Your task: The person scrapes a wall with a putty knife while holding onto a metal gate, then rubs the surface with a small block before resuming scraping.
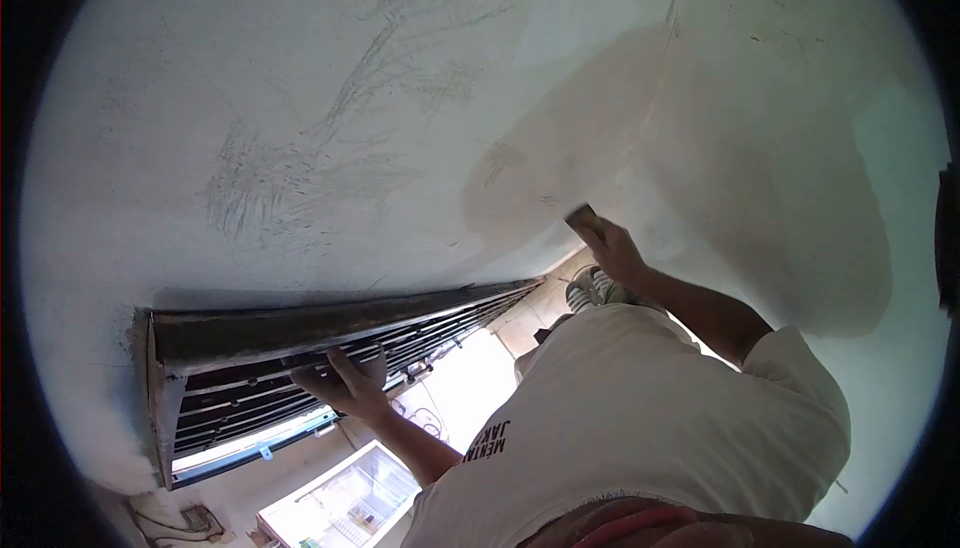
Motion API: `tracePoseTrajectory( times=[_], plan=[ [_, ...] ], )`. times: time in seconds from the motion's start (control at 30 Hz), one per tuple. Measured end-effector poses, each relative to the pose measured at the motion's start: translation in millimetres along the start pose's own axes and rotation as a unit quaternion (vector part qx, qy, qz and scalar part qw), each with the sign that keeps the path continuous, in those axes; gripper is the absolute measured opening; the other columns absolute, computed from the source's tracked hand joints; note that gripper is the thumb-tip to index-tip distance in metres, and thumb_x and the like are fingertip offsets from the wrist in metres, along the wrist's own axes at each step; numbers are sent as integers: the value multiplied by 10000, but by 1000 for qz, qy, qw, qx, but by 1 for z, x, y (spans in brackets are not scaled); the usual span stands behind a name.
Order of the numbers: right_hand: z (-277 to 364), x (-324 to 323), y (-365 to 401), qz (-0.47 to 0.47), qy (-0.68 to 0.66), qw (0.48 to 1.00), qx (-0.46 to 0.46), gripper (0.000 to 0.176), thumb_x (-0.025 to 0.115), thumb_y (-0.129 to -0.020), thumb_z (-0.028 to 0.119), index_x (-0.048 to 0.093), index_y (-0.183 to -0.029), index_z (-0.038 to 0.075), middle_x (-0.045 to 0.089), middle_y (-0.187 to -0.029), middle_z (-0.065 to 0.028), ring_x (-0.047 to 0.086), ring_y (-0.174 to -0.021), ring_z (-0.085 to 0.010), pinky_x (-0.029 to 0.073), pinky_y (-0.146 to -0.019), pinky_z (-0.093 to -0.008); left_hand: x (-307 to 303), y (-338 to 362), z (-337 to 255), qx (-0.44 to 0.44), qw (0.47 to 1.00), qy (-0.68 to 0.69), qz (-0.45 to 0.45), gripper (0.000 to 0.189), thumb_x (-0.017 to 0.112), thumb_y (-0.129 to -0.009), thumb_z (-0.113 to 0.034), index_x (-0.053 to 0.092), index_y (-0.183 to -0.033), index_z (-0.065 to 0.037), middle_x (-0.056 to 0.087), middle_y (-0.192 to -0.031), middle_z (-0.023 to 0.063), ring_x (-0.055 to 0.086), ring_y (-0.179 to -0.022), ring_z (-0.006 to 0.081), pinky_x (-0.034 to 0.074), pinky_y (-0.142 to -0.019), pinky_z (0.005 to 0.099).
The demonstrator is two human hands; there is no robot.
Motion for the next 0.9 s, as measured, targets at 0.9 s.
tracePoseTrajectory(
  times=[0.9],
  plan=[
    [15,-4,0,7,-15,1000,2,334,548,-928,327,570,-879,-2,504,-610,-24,474,-540,-113,395,-502,-299,26,-11,-13,8,983,-163,81,476,688,-802,-266,559,-1097,85,634,-1046,214,630,-955,327,505,-802,407]
  ],
)
Point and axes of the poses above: each hand's wrist, its own y-axis away from the middle knuckle, its own x-axis out of the palm, z = x × y, the point moved 10 cm from there along -y, towards the middle knuckle
